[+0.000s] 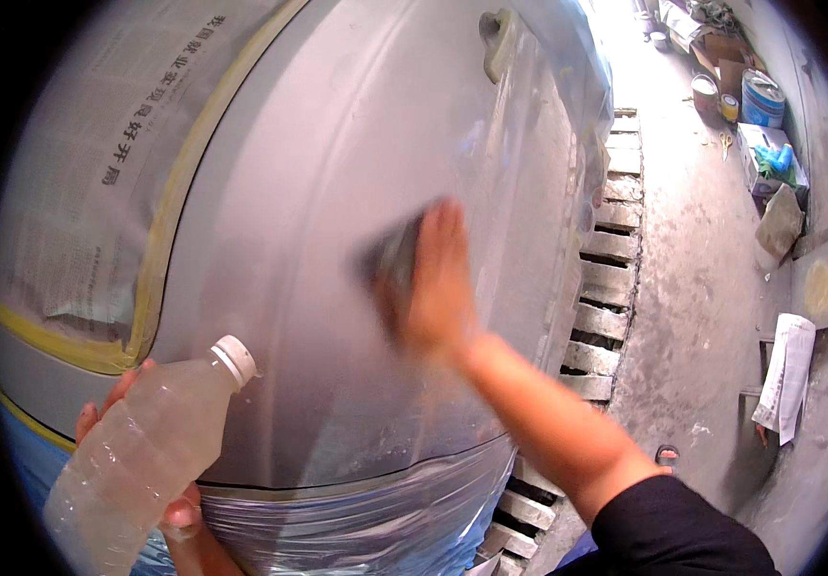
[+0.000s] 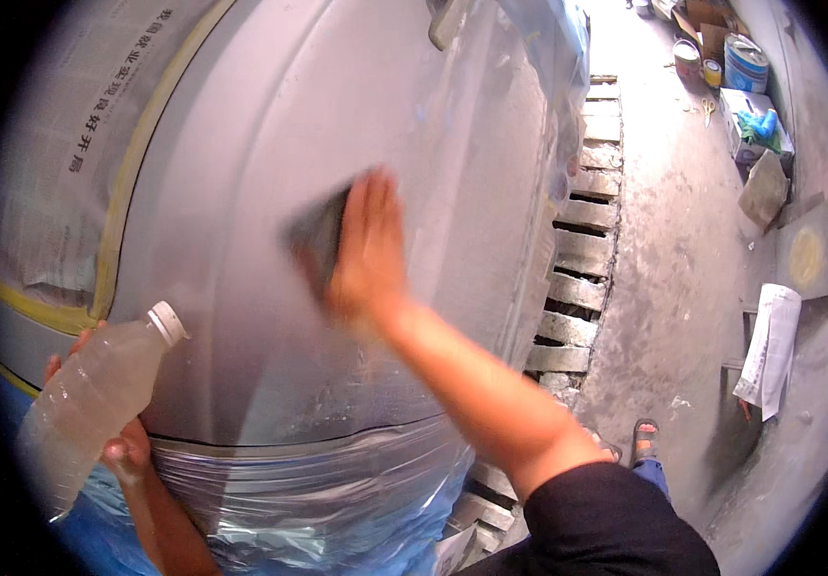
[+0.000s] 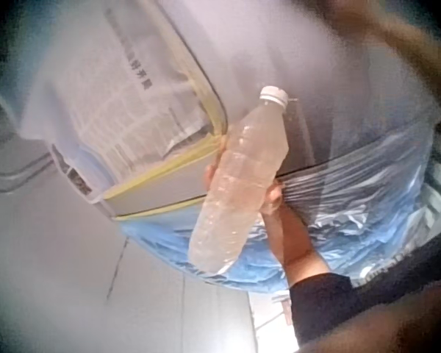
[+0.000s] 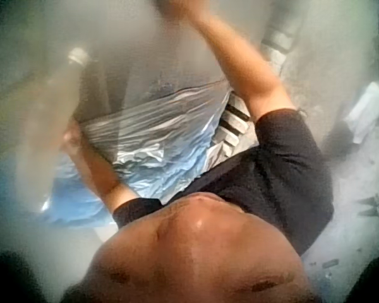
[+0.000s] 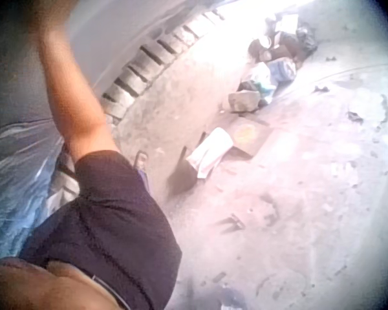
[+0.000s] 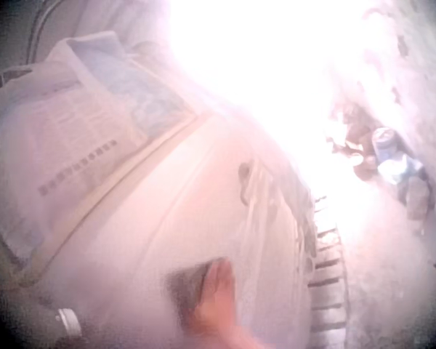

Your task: The person sands a car door panel using a sanding block while holding a plastic bottle in the other hand. The person repeatedly pours liquid from the bottle onto the door surface to keep it wet during the sanding process.

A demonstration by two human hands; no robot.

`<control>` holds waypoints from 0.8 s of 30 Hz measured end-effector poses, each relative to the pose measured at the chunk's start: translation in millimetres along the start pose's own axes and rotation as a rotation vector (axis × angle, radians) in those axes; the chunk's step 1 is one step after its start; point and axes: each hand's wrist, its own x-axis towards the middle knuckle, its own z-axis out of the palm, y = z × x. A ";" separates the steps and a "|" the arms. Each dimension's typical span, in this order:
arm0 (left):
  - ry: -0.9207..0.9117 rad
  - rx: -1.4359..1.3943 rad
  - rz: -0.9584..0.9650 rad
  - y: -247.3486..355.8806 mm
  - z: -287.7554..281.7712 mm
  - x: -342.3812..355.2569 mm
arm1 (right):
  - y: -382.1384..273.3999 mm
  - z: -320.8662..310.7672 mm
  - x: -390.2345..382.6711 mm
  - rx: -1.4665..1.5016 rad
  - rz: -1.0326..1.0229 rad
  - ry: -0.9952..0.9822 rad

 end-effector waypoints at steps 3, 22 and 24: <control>0.003 -0.001 -0.009 2.3 5.3 2.0 | 15.5 -1.6 44.1 -0.016 0.129 -0.018; -0.017 0.007 -0.019 3.2 -6.6 -5.5 | -27.4 -17.4 -78.6 0.078 -0.291 -0.365; 0.034 -0.048 -0.006 4.1 4.5 -2.1 | 9.9 -8.9 -5.2 -0.016 -0.079 -0.102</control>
